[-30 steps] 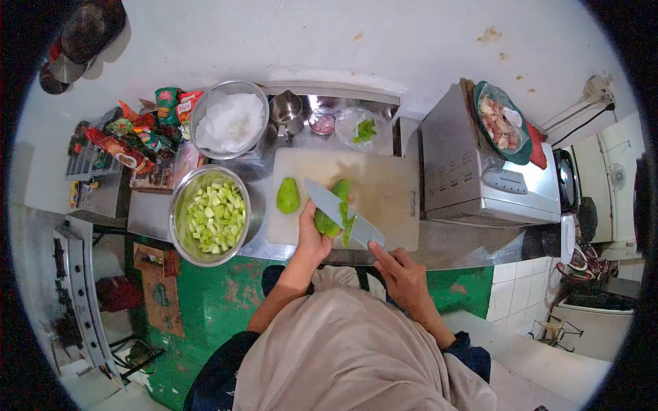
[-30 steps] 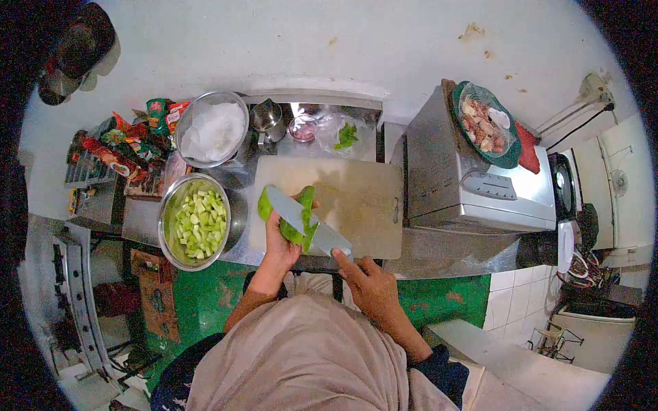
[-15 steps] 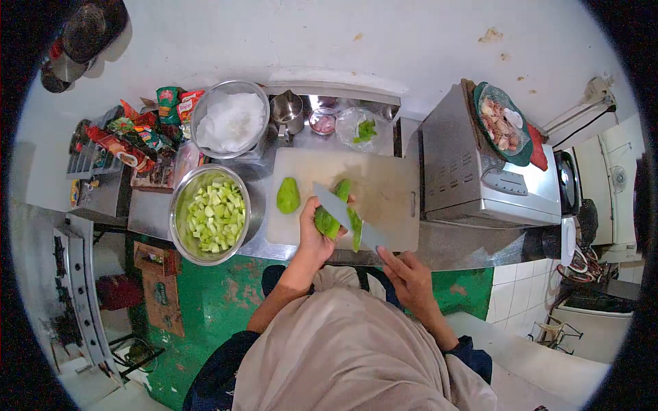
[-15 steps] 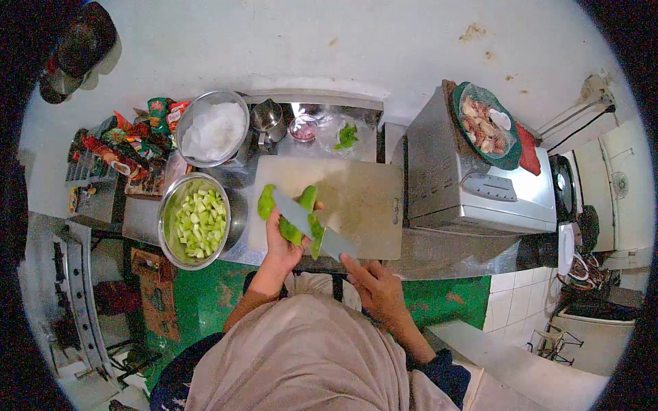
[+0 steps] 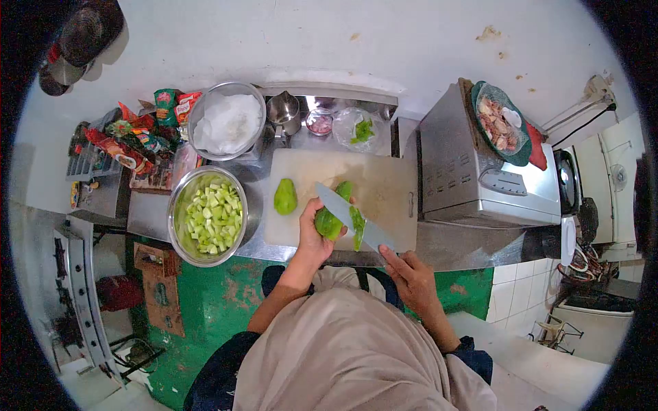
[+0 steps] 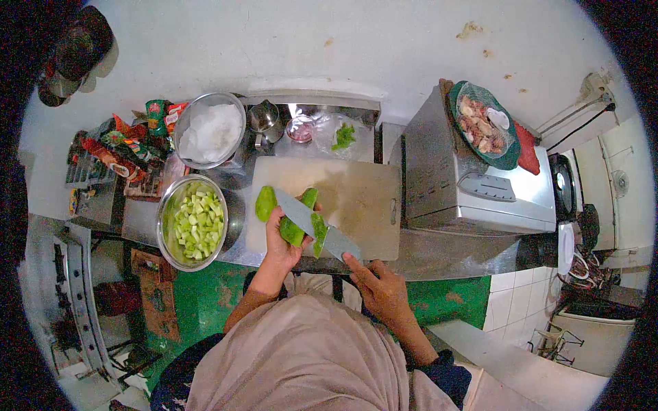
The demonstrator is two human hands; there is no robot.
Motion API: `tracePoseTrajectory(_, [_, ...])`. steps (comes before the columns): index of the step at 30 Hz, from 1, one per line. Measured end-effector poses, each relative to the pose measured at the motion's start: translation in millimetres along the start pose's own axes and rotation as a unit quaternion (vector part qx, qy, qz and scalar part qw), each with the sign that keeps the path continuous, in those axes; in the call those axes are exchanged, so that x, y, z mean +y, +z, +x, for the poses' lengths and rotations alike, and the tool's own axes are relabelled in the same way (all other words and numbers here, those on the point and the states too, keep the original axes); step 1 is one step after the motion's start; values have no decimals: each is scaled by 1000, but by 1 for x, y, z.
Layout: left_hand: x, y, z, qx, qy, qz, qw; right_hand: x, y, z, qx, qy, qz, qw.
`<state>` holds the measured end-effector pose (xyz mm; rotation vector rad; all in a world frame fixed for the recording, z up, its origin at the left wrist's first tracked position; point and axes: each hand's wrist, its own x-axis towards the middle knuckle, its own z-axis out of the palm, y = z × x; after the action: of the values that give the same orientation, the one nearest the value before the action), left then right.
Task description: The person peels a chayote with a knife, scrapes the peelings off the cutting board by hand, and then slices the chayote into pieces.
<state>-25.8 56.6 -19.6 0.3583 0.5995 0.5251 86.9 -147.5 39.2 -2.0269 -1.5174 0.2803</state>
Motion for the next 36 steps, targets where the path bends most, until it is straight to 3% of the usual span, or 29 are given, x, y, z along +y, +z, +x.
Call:
tracePoseTrajectory(13, [4,3,0,-66,5,-34,997,2,-2,0,-11,-10,-6,1000])
tracePoseTrajectory(28, [0,16,-5,57,-21,15,998,3,7,16,22,9,-3,1000])
tracePoseTrajectory(31, [1,17,-5,-10,-14,32,999,4,10,19,22,23,-3,999])
tracePoseTrajectory(36, [-3,15,-3,8,-11,10,1000,7,14,25,18,43,32,998])
